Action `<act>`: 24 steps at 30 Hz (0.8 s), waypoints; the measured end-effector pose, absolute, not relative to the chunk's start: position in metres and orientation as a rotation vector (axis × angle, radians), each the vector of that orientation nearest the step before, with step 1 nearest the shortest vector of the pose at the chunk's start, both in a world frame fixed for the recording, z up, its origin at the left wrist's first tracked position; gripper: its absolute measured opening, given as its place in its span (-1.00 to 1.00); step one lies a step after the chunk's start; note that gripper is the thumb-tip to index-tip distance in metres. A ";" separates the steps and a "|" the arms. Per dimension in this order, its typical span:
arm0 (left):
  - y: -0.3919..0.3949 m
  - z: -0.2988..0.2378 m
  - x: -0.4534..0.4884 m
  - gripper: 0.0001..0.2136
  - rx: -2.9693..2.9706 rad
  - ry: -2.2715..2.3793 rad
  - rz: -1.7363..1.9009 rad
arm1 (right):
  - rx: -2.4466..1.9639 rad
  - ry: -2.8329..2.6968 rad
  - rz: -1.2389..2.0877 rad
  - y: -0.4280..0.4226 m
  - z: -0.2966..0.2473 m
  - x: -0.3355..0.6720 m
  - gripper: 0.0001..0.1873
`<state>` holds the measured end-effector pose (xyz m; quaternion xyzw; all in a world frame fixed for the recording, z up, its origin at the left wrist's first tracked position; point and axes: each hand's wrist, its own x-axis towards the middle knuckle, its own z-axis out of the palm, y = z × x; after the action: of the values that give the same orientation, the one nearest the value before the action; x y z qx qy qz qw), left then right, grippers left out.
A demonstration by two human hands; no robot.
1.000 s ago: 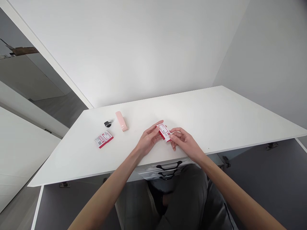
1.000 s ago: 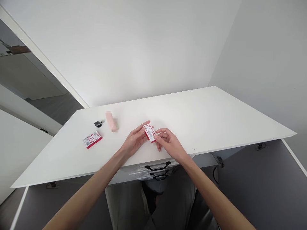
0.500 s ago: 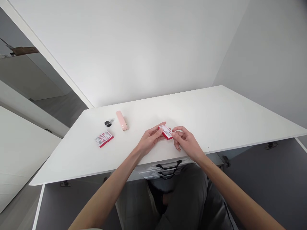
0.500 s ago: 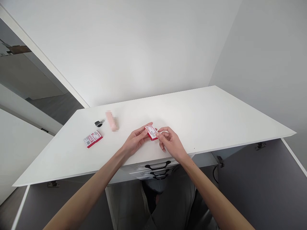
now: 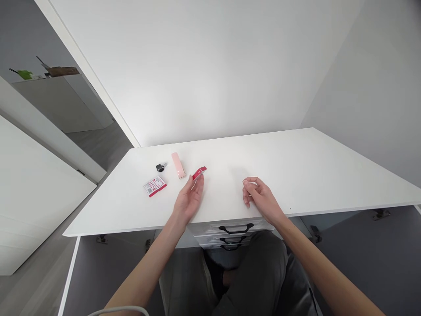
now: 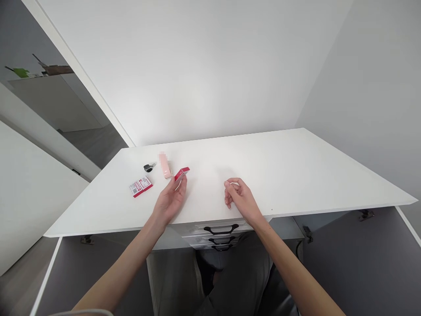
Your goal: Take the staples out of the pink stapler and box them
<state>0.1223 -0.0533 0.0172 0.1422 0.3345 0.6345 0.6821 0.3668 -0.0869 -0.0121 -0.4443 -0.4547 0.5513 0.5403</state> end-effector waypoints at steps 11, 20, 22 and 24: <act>-0.095 0.036 -0.018 -0.47 1.110 1.670 1.715 | -1.069 -1.140 1.292 -0.095 -0.007 0.365 -0.53; -0.110 0.026 -0.079 -0.37 1.381 2.467 1.312 | -1.094 -1.197 1.274 -0.097 -0.005 0.364 -0.54; -0.112 0.024 -0.069 -0.36 1.506 2.481 1.201 | -1.095 -1.208 1.270 -0.096 -0.006 0.365 -0.54; -0.115 0.022 -0.055 -0.34 1.645 2.487 1.109 | -1.088 -1.210 1.270 -0.096 -0.007 0.365 -0.55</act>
<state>-0.0551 -0.1153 0.0224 0.5169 0.7817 0.3485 -0.0199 0.3654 -0.0962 -0.0070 -0.4523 -0.5030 0.5282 0.5132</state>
